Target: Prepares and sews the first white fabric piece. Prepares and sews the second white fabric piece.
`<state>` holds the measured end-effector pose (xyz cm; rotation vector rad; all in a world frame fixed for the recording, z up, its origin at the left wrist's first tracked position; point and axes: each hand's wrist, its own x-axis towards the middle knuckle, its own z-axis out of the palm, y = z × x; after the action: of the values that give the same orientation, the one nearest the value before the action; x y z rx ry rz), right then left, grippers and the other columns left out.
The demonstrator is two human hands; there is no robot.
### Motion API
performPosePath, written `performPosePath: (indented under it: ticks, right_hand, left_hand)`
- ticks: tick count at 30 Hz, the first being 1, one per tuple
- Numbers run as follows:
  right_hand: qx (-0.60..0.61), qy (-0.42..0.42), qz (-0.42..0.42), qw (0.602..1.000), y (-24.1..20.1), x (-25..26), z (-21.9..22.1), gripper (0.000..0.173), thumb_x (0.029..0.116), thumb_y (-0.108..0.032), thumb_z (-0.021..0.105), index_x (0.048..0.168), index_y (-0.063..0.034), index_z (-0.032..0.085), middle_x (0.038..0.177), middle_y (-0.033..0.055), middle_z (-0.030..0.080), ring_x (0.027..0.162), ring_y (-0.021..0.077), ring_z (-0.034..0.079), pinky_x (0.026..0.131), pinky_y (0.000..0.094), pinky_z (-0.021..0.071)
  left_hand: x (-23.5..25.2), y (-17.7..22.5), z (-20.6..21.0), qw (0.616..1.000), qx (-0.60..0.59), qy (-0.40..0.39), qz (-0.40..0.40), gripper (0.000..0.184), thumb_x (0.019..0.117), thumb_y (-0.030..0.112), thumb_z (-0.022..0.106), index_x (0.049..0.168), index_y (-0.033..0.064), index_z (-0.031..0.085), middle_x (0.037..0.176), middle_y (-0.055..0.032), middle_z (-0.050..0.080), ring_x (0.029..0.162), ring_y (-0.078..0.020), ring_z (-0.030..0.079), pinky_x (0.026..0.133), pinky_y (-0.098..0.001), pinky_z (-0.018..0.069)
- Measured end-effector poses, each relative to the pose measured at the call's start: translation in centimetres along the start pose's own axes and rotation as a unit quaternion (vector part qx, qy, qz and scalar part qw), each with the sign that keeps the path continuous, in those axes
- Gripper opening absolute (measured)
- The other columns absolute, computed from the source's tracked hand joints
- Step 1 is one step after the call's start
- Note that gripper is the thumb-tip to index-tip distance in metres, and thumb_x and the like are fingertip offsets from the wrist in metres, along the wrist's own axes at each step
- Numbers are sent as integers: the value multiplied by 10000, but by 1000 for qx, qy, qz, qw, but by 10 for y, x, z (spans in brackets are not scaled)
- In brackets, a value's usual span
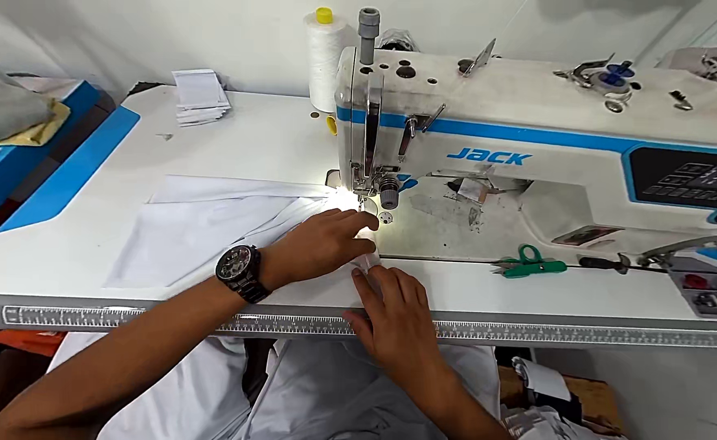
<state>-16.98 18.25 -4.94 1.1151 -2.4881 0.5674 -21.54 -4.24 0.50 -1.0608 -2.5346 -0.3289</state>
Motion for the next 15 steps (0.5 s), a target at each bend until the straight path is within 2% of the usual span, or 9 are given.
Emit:
performPosePath:
  ticks: [1,3,6,7,9,12,14,15]
  right_hand:
    - [7,-1,-3,1000,1,0,-1,581,1038,-588,423,1395,-187,645,1377,78,606,1306,292,529,1082,497,424]
    - [21,-11,-17,1000,4,3,-2,588,1048,-577,406,1406,-170,633,1487,81,560,1432,289,461,1163,532,372]
    - [36,-61,-51,996,9,12,-2,637,1049,-605,366,1472,-175,569,1592,70,459,1525,260,342,1220,560,294]
    - [41,-75,-60,995,10,15,-2,659,1045,-614,365,1489,-162,547,1595,71,455,1529,257,335,1229,567,278]
    - [38,-96,-73,992,9,17,-2,710,1034,-639,357,1494,-128,537,1543,81,517,1491,259,403,1213,558,312]
    - [30,-93,-74,992,3,8,-2,735,1014,-676,359,1467,-136,566,1437,78,608,1384,287,519,1178,577,347]
    - [24,-88,-70,993,-2,-1,-1,743,1004,-688,367,1478,-149,560,1483,76,576,1417,311,485,1178,610,327]
    - [19,-86,-66,994,-5,-4,-1,749,1002,-694,359,1482,-156,561,1507,76,559,1440,322,463,1179,627,316]
  left_hand:
    - [0,-2,0,1000,2,3,12,191,1010,110,554,972,77,738,1121,-125,697,912,-261,681,728,-399,555]
    - [-6,-3,4,998,-39,46,-27,175,977,108,568,968,40,729,1053,-105,719,961,-221,705,831,-364,588]
    - [-20,2,8,975,-139,113,-130,80,899,63,685,946,16,730,993,-81,701,835,-97,658,752,-217,567]
    - [-23,4,8,968,-158,121,-153,64,874,42,706,928,13,727,988,-74,699,835,-80,654,753,-200,563]
    - [-28,9,9,965,-164,112,-173,72,846,25,698,914,16,720,998,-74,692,859,-82,663,776,-207,573]
    - [-35,12,10,975,-130,87,-158,135,942,145,702,1021,38,723,1047,-72,666,832,-73,633,734,-197,557]
    - [-37,14,11,981,-102,80,-143,201,980,173,669,1126,49,729,1088,-93,665,880,-110,647,768,-232,563]
    - [-38,15,11,984,-91,73,-134,206,997,177,642,1142,66,737,1103,-95,671,916,-134,664,793,-263,573]
